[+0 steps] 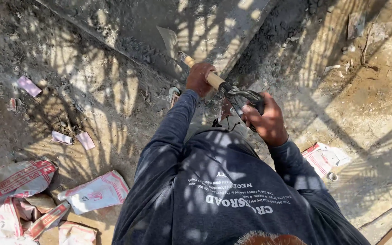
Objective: The recorder uses a shovel to move and level wet concrete during a construction project.
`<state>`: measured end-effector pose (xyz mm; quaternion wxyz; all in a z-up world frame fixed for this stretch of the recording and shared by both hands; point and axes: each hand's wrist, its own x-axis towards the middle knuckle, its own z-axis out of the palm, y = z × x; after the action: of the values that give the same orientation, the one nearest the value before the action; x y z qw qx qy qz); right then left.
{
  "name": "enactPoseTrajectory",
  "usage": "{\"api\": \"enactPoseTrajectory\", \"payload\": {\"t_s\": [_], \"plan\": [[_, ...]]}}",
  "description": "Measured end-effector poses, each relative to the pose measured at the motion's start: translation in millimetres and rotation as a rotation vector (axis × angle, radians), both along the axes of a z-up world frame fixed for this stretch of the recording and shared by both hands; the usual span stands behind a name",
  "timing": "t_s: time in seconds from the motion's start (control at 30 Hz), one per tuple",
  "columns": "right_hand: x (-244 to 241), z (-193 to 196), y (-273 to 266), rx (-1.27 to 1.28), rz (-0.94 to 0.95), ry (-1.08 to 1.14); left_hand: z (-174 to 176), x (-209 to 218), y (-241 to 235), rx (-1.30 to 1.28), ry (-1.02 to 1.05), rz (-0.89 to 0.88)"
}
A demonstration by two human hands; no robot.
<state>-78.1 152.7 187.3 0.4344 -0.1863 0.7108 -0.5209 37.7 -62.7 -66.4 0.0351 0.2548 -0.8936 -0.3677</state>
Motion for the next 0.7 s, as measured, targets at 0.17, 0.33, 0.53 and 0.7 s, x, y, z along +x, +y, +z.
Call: {"api": "enactPoseTrajectory", "payload": {"t_s": [0.17, 0.33, 0.53, 0.7], "plan": [[-41.6, 48.0, 55.8, 0.053, 0.014, 0.022, -6.8, -34.2, -2.9, 0.051, -0.096, -0.126], [-60.2, 134.2, 96.6, 0.044, -0.266, 0.215, -10.4, -123.6, 26.7, 0.073, 0.168, -0.229], [-64.7, 88.9, 148.6, 0.336, -0.148, 0.579, -91.9, -258.1, 80.0, -0.048, 0.307, -0.203], [-61.0, 17.1, 127.5, 0.211, -0.318, 0.586, -113.2, -274.7, 81.4, -0.024, 0.132, -0.240]]}}
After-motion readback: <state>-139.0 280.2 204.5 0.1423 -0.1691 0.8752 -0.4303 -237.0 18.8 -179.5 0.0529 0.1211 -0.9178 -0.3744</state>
